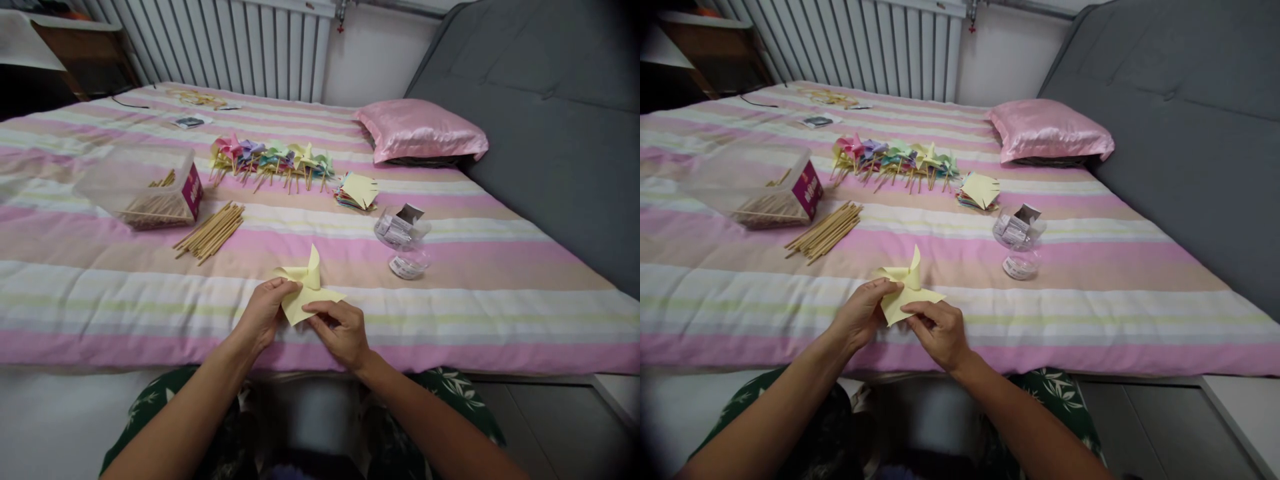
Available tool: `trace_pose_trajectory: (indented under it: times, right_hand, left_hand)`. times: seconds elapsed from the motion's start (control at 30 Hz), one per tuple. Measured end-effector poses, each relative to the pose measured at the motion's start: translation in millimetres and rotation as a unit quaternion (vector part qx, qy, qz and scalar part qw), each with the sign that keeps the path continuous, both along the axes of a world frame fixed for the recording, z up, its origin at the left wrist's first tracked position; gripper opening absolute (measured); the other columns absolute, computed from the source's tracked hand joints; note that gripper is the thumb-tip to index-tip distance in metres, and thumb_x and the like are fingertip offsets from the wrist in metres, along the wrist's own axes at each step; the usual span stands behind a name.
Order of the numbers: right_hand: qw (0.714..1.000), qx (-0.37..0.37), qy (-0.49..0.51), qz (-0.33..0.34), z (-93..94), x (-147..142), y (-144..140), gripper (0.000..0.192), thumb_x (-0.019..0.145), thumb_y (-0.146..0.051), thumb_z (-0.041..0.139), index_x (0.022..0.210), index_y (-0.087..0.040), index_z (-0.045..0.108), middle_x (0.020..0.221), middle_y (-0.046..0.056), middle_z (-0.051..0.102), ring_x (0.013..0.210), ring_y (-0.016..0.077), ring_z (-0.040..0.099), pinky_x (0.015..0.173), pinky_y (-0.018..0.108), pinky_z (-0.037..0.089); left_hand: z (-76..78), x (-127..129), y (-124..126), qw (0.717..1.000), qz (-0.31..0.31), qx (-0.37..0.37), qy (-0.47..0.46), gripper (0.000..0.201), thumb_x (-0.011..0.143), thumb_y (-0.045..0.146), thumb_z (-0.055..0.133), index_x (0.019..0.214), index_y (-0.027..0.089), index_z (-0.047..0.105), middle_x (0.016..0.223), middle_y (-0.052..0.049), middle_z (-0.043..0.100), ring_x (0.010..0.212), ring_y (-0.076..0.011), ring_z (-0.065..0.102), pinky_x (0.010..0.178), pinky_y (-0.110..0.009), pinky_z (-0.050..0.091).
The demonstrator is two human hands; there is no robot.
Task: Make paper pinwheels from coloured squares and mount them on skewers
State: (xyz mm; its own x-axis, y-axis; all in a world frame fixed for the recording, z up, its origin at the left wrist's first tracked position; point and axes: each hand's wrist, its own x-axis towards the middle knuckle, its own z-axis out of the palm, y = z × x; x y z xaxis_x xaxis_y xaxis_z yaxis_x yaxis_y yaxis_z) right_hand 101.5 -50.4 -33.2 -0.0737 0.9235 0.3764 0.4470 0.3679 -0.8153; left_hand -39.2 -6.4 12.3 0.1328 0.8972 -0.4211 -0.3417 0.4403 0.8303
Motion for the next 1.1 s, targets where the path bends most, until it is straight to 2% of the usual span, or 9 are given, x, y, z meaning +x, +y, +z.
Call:
trace_pose_trajectory:
  times: [0.17, 0.37, 0.57, 0.87, 1.1]
  right_hand:
    - [0.998, -0.029, 0.063, -0.010, 3.8, -2.6, 2.1, 0.012, 0.075, -0.037, 0.068, 0.079, -0.027, 0.071, 0.069, 0.001, 0.070, 0.056, 0.0150, 0.057, 0.059, 0.029, 0.046]
    - [0.992, -0.054, 0.104, -0.036, 4.0, -3.9, 2.3, 0.013, 0.076, -0.037, 0.067, 0.075, -0.025, 0.071, 0.070, 0.002, 0.069, 0.060, 0.0150, 0.057, 0.059, 0.029, 0.047]
    - [0.981, -0.068, 0.163, -0.084, 2.8, -3.0, 5.6, 0.017, 0.075, -0.039, 0.065, 0.074, -0.022, 0.068, 0.108, 0.008, 0.059, 0.086, 0.0191, 0.061, 0.058, 0.027, 0.051]
    - [0.976, -0.066, 0.174, -0.112, -0.8, -1.8, 10.2, 0.017, 0.076, -0.037, 0.064, 0.074, -0.021, 0.068, 0.108, 0.010, 0.058, 0.098, 0.0213, 0.059, 0.068, 0.028, 0.053]
    - [0.974, -0.061, 0.166, -0.140, 0.1, -2.1, 10.8, 0.019, 0.076, -0.037, 0.064, 0.071, -0.019, 0.066, 0.105, 0.009, 0.058, 0.089, 0.0184, 0.060, 0.064, 0.026, 0.051]
  left_hand:
    - [-2.0, 1.4, -0.3, 1.000, 0.003, 0.018, 0.006, 0.016, 0.056, 0.020, 0.071, 0.056, 0.015, 0.056, 0.052, 0.004, 0.057, 0.049, -0.0085, 0.050, 0.048, -0.020, 0.036]
    - [-5.1, 3.5, -0.9, 0.999, 0.008, 0.024, 0.031, 0.018, 0.055, 0.022, 0.072, 0.057, 0.015, 0.056, 0.052, 0.004, 0.056, 0.048, -0.0085, 0.049, 0.049, -0.020, 0.036]
    - [-7.2, 6.6, -1.4, 0.998, 0.014, 0.032, 0.047, 0.019, 0.053, 0.025, 0.073, 0.057, 0.014, 0.058, 0.055, 0.002, 0.056, 0.050, -0.0095, 0.050, 0.050, -0.021, 0.038]
    - [-13.3, 11.7, -2.1, 0.993, 0.031, 0.079, 0.087, 0.022, 0.054, 0.025, 0.074, 0.053, 0.015, 0.055, 0.049, 0.006, 0.047, 0.046, -0.0063, 0.042, 0.046, -0.020, 0.032]
    - [-15.4, 13.4, -3.2, 0.988, 0.019, 0.098, 0.116, 0.023, 0.056, 0.028, 0.074, 0.053, 0.015, 0.055, 0.048, 0.006, 0.046, 0.044, -0.0070, 0.041, 0.045, -0.020, 0.030]
